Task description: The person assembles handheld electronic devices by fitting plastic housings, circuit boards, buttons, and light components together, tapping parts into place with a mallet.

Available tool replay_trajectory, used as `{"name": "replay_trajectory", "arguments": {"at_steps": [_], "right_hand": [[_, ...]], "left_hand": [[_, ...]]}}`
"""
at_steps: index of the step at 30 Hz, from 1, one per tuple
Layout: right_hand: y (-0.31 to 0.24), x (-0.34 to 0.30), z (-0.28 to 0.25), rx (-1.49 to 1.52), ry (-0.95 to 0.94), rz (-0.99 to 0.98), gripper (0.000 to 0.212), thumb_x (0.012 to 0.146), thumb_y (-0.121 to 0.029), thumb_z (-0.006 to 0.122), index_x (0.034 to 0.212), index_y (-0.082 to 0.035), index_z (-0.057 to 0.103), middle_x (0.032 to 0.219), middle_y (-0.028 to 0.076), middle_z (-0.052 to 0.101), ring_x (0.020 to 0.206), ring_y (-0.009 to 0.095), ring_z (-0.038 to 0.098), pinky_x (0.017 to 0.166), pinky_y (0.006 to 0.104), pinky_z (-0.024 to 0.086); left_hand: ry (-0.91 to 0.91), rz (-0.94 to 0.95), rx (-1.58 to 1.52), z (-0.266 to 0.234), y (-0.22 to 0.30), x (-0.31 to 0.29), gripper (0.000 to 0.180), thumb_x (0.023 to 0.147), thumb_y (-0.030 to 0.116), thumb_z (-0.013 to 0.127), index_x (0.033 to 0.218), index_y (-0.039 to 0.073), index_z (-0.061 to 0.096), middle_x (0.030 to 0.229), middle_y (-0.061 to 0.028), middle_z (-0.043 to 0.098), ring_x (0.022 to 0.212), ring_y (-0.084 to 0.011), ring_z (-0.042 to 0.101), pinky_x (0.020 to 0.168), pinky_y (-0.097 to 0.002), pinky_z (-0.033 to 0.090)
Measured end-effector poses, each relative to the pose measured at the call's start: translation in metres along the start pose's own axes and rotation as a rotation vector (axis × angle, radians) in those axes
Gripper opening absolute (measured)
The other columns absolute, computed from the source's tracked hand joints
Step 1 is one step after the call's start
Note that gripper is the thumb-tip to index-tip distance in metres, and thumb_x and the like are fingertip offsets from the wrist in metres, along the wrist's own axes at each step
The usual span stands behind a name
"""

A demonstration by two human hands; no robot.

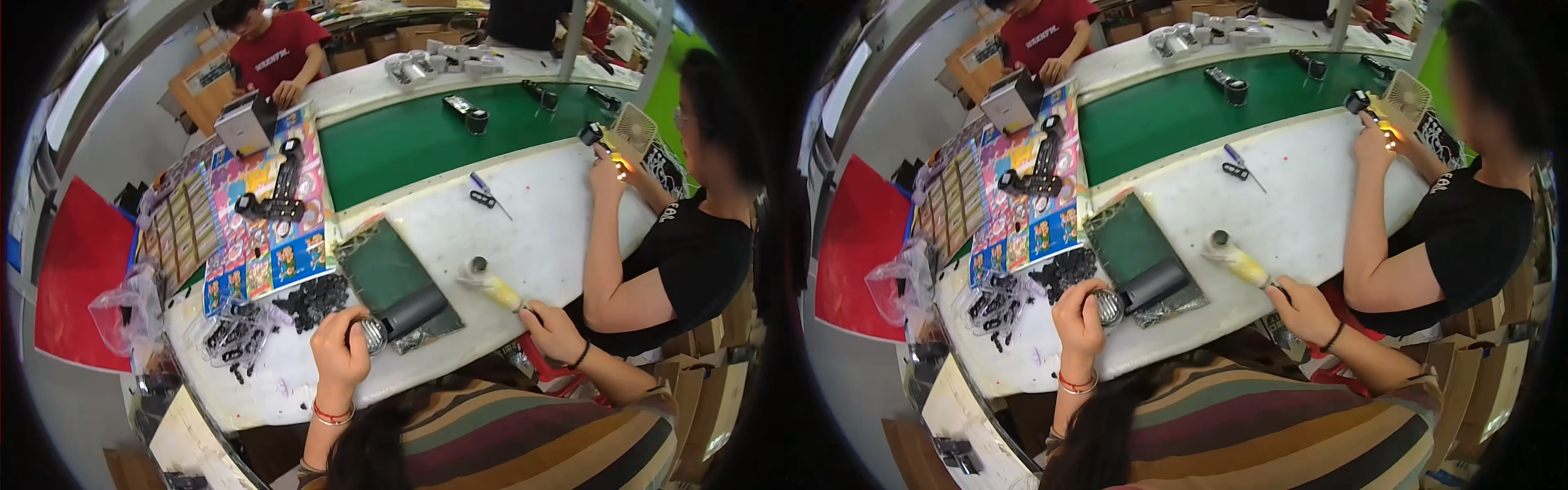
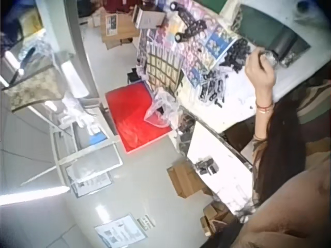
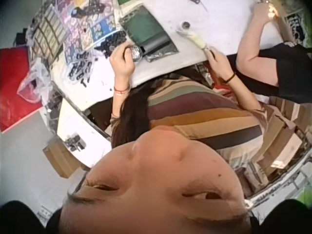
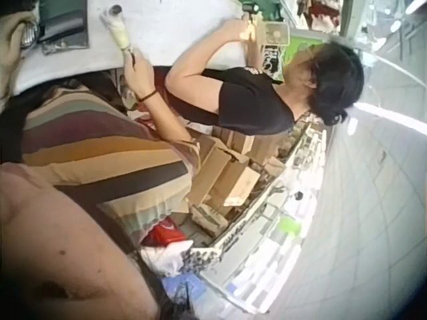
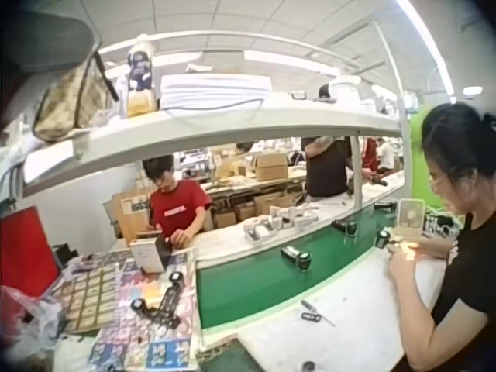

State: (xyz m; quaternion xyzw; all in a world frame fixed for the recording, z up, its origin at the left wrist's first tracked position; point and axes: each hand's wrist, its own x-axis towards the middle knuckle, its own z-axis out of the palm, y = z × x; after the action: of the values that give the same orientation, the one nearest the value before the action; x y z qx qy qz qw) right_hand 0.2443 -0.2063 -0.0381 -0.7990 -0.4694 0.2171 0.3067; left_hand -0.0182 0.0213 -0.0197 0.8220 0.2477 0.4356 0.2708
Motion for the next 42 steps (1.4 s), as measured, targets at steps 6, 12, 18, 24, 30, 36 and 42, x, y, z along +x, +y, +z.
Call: {"name": "replay_trajectory", "arguments": {"at_steps": [6,12,18,24,30,36,42], "right_hand": [[-0.03,0.064,0.028,-0.157,0.42,-0.509,0.027,0.086,-0.028,0.064,0.102,-0.007,0.059,0.094,0.013,0.062,0.086,0.034,0.059,0.072,0.0431,0.047],[-0.112,0.105,0.06,-0.224,0.17,-1.188,0.057,0.074,-0.036,0.072,0.124,-0.012,0.058,0.115,0.009,0.058,0.104,0.028,0.056,0.086,0.0391,0.046],[-0.139,0.118,0.089,0.33,0.117,-1.018,0.059,0.077,-0.032,0.074,0.128,-0.011,0.052,0.108,0.009,0.061,0.093,0.029,0.062,0.082,0.0373,0.049],[-0.119,0.119,0.106,1.117,-0.284,-0.567,0.041,0.101,-0.015,0.044,0.14,-0.006,0.034,0.126,0.011,0.049,0.109,0.016,0.054,0.092,0.0302,0.046],[-0.118,0.122,0.096,1.315,-0.517,-0.247,0.031,0.104,-0.026,0.036,0.132,-0.016,0.03,0.098,0.011,0.057,0.06,0.016,0.06,0.051,0.0278,0.051],[-0.121,0.116,0.105,1.369,-0.498,-0.156,0.03,0.103,-0.025,0.036,0.132,-0.018,0.029,0.098,0.013,0.057,0.058,0.018,0.061,0.046,0.0295,0.051],[-0.115,0.117,0.113,0.913,-0.167,-0.621,0.039,0.102,-0.024,0.04,0.136,-0.006,0.031,0.118,0.014,0.054,0.104,0.023,0.057,0.087,0.0314,0.046]], "left_hand": [[0.007,-0.02,-0.021,0.001,0.01,0.005,0.017,0.076,0.002,0.053,0.085,-0.001,0.067,0.073,-0.0134,0.065,0.061,-0.0273,0.059,0.056,-0.0336,0.045],[0.115,-0.116,-0.209,-0.009,0.016,0.011,0.023,0.077,0.002,0.047,0.087,-0.007,0.067,0.078,-0.0153,0.068,0.07,-0.0225,0.063,0.068,-0.0316,0.049],[0.476,-0.41,-0.964,-0.025,0.008,0.015,0.049,0.099,0.034,0.033,0.119,-0.004,0.057,0.108,-0.0205,0.066,0.098,-0.0274,0.064,0.086,-0.0366,0.051],[0.259,-0.337,-0.685,0.044,0.009,-0.003,0.04,0.094,0.004,0.056,0.132,0.001,0.044,0.12,-0.0101,0.054,0.08,-0.0095,0.056,0.06,-0.0222,0.048],[0.178,-0.292,-0.545,0.045,0.009,0.0,0.043,0.093,0.006,0.058,0.131,-0.005,0.041,0.119,-0.0185,0.051,0.073,-0.0144,0.062,0.05,-0.0231,0.052],[0.145,-0.387,-0.578,0.044,0.007,-0.002,0.047,0.094,0.007,0.055,0.136,-0.003,0.035,0.12,-0.018,0.053,0.074,-0.0116,0.061,0.048,-0.0197,0.048],[0.022,-0.48,-0.761,0.049,0.004,-0.013,0.056,0.097,0.005,0.051,0.144,0.0,0.022,0.127,-0.01,0.049,0.104,-0.0123,0.052,0.088,-0.025,0.043]]}}
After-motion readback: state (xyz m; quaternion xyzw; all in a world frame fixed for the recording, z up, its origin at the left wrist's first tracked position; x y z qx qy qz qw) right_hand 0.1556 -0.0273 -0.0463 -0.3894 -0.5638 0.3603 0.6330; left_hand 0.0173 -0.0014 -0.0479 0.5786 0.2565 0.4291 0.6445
